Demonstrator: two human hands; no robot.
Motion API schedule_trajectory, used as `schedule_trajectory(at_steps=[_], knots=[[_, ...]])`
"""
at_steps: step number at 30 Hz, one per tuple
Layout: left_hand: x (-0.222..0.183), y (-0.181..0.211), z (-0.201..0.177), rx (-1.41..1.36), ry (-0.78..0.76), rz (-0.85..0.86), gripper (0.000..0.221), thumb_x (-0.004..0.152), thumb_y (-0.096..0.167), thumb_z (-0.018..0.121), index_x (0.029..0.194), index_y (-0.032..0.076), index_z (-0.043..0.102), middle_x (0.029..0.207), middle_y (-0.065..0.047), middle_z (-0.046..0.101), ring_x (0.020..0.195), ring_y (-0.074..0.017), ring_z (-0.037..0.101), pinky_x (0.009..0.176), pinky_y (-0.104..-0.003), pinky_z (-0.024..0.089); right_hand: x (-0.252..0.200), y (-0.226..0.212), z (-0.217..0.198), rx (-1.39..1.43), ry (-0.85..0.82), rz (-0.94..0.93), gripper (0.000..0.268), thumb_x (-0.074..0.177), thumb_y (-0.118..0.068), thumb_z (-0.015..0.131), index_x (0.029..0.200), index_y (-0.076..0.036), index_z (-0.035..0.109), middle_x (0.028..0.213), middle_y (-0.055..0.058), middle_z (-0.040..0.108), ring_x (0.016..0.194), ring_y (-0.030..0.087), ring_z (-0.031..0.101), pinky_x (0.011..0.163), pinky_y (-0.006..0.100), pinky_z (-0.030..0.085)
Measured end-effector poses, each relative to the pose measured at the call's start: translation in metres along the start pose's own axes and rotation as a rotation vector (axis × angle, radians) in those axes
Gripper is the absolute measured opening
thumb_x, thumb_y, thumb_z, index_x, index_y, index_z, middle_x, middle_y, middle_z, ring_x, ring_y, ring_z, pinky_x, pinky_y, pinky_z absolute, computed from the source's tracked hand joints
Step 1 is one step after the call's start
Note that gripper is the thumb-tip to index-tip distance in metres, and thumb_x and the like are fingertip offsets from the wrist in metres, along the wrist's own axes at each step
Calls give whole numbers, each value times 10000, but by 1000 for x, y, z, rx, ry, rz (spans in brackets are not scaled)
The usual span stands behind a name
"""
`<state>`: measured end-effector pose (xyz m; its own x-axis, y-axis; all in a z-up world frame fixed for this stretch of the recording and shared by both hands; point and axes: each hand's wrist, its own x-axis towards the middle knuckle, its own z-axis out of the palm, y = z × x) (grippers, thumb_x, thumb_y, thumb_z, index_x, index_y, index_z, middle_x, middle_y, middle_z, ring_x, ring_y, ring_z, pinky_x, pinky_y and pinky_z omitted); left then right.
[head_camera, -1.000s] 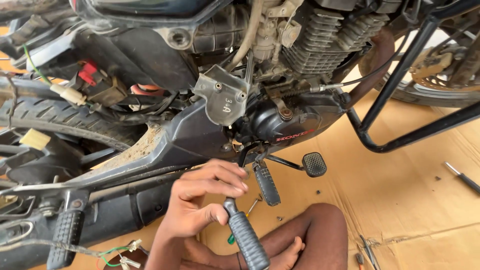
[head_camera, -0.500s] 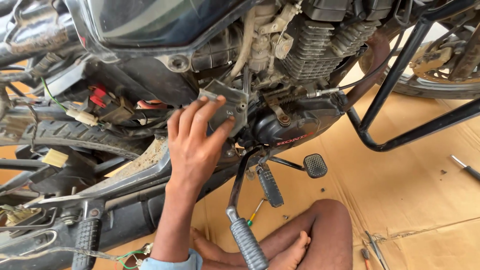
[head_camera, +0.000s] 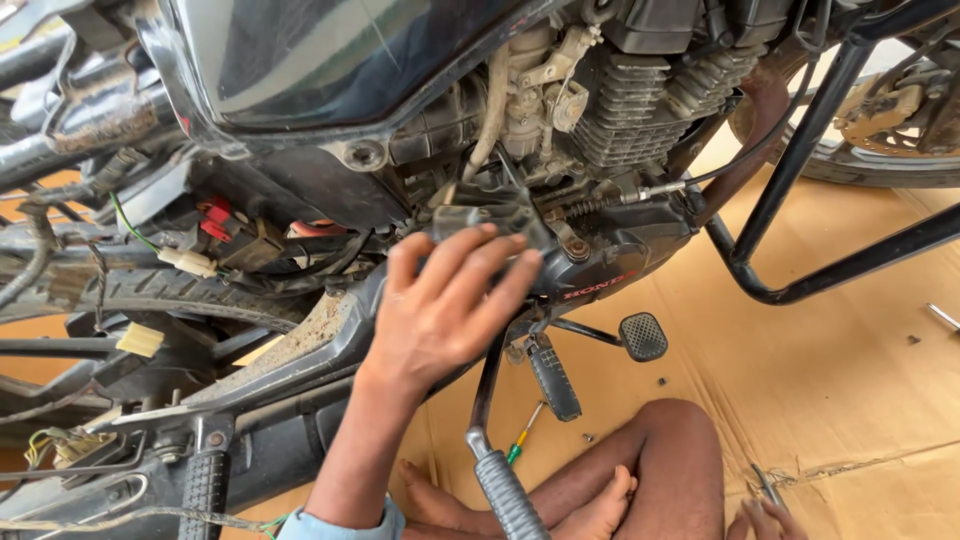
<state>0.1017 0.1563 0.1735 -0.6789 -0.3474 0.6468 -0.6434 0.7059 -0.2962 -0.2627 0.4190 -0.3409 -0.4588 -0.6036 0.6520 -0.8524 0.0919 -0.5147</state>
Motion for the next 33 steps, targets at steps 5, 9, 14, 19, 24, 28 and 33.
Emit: schedule_trajectory(at_steps=[5,9,14,19,24,28,33], knots=[[36,2,-1,-61,-58,129,367,977,164,657,1335,84,649,1308,-67,651,1234,-230,609,1001,-419,440,176,-174,-2,318,-11,-4,205,878,58,727,1073,8,692,1070,189,703,957,338,693,876,373,566],[55,1,0,-150,-229,192,419,915,152,651,1316,27,647,1252,-102,651,1191,-264,607,990,-400,498,312,-312,-19,627,-69,-187,568,862,-14,829,1368,-7,570,1251,177,668,1078,332,690,949,391,559],[67,-1,-24,-147,-86,115,469,896,129,653,1350,16,630,1320,-133,641,1248,-309,604,1049,-432,503,388,-382,-3,929,-121,-445,565,885,-125,835,1347,33,549,1313,206,613,1188,377,638,987,417,576],[36,-17,-2,-197,91,-120,452,983,18,791,1387,23,587,1373,-131,632,1271,-326,606,1111,-412,529,385,-399,15,784,-130,-427,424,898,-143,857,1236,29,669,1165,152,723,1044,302,718,895,384,584],[47,-22,9,-69,47,-207,711,794,151,876,1425,25,571,1447,-178,533,1227,-406,568,1048,-467,502,376,-388,42,1412,-253,101,361,1056,-153,715,1331,36,578,1154,102,697,1001,140,695,858,281,577],[49,-28,37,-1,72,-205,707,850,184,872,1465,40,556,1478,-183,477,1243,-386,569,1041,-446,520,401,-378,58,1400,-251,34,367,1123,-158,671,1401,58,569,1197,118,699,1059,137,669,946,277,554],[54,-32,55,94,98,-208,608,935,159,805,1493,69,579,1423,-141,509,1165,-304,611,978,-397,536,426,-380,67,1551,-349,212,409,1084,-174,631,1404,60,533,1253,109,686,1101,143,673,954,310,585]])
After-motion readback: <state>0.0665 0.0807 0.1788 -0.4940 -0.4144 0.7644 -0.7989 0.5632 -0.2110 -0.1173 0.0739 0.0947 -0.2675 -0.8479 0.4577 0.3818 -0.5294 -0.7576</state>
